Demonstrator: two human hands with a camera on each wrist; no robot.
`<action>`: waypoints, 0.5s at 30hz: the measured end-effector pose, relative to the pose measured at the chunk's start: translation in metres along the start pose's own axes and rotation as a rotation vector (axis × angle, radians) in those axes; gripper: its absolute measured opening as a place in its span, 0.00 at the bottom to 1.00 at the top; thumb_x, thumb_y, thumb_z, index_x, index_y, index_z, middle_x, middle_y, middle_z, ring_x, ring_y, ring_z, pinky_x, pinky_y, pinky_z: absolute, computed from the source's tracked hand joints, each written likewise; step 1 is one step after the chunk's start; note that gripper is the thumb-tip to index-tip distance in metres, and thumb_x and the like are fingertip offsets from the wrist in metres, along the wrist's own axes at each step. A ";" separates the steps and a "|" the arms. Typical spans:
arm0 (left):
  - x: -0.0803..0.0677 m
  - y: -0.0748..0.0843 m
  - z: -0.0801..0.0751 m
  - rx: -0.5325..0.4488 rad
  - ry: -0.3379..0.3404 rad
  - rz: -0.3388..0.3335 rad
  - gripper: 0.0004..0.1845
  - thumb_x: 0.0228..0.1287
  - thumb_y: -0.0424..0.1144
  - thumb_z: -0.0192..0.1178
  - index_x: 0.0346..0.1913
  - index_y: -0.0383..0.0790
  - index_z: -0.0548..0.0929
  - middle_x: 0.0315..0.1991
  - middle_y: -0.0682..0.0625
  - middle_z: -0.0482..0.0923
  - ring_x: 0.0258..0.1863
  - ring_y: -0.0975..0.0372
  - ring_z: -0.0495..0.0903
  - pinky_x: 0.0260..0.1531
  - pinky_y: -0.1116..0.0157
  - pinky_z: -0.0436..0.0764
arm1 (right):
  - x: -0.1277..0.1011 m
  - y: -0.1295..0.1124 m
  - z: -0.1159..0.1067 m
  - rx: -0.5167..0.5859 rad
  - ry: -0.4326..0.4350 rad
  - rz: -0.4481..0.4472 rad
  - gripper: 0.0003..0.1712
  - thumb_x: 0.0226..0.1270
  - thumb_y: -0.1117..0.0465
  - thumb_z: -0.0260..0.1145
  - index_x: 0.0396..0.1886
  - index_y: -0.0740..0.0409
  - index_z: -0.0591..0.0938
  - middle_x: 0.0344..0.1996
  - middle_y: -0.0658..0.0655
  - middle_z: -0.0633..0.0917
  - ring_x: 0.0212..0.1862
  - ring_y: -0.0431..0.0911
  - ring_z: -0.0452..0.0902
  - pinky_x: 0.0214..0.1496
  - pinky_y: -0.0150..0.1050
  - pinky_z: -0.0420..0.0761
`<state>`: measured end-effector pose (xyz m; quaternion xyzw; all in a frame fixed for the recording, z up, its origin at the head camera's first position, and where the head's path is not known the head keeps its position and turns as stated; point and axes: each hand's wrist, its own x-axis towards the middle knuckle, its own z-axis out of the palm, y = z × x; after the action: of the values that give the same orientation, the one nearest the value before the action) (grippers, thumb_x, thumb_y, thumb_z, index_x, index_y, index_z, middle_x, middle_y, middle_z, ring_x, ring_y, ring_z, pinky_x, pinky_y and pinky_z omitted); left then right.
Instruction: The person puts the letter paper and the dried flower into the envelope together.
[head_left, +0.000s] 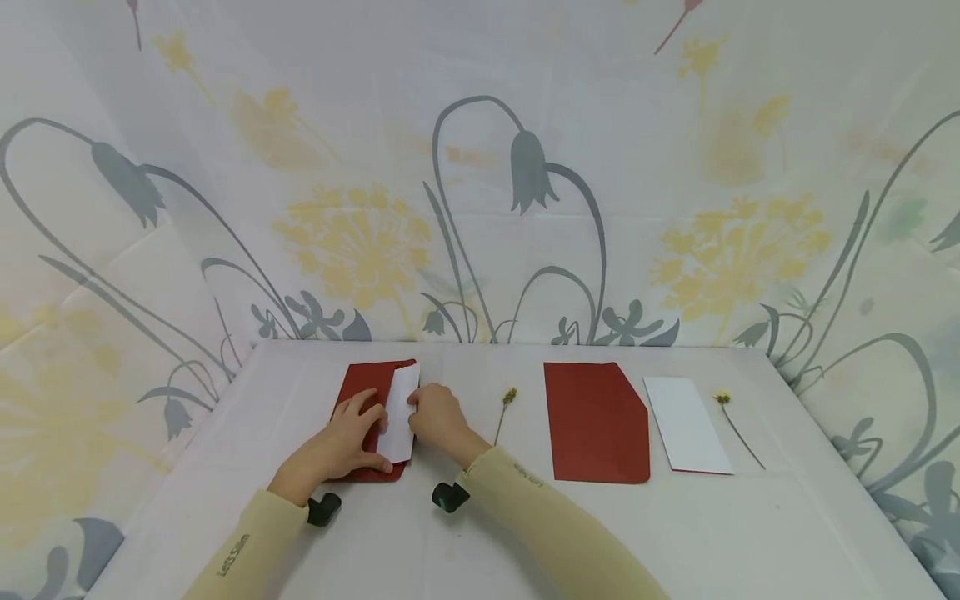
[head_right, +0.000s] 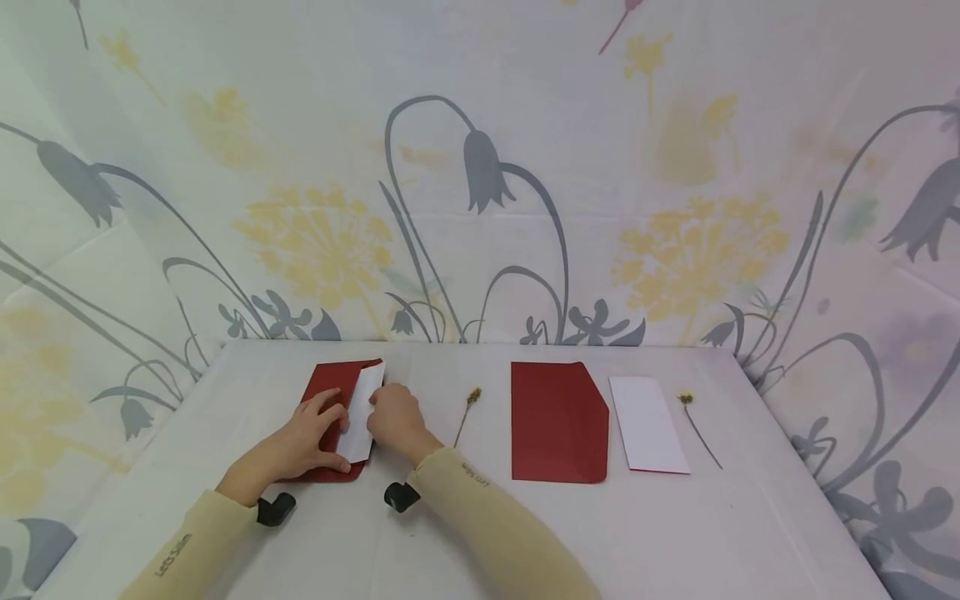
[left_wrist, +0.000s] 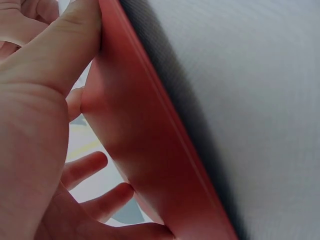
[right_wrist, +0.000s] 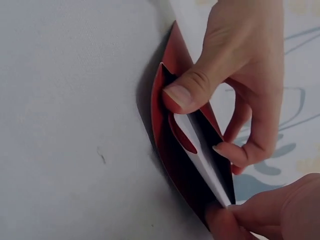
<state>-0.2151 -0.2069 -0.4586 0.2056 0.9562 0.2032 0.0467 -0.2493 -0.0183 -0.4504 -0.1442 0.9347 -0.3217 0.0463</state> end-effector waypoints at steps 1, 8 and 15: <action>0.000 0.000 0.000 -0.005 0.001 -0.001 0.28 0.46 0.54 0.78 0.41 0.50 0.70 0.72 0.30 0.54 0.66 0.28 0.55 0.55 0.34 0.70 | 0.000 0.001 0.002 0.005 0.005 -0.011 0.15 0.59 0.69 0.66 0.47 0.63 0.87 0.42 0.57 0.86 0.40 0.46 0.78 0.41 0.37 0.80; 0.001 0.002 0.004 -0.022 0.014 0.012 0.28 0.45 0.54 0.78 0.41 0.49 0.71 0.71 0.30 0.55 0.67 0.29 0.55 0.56 0.33 0.68 | 0.000 0.008 0.014 0.080 0.042 -0.085 0.14 0.61 0.69 0.67 0.48 0.64 0.87 0.38 0.56 0.87 0.39 0.45 0.79 0.39 0.33 0.79; -0.001 0.003 0.001 0.003 0.022 0.027 0.28 0.45 0.53 0.79 0.40 0.48 0.72 0.70 0.28 0.56 0.65 0.27 0.58 0.53 0.32 0.70 | 0.004 0.009 0.036 0.182 0.098 -0.142 0.13 0.61 0.69 0.68 0.47 0.63 0.88 0.33 0.53 0.87 0.31 0.39 0.75 0.32 0.28 0.76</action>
<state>-0.2130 -0.2046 -0.4584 0.2166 0.9540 0.2045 0.0331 -0.2490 -0.0343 -0.4840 -0.1894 0.8902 -0.4142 -0.0094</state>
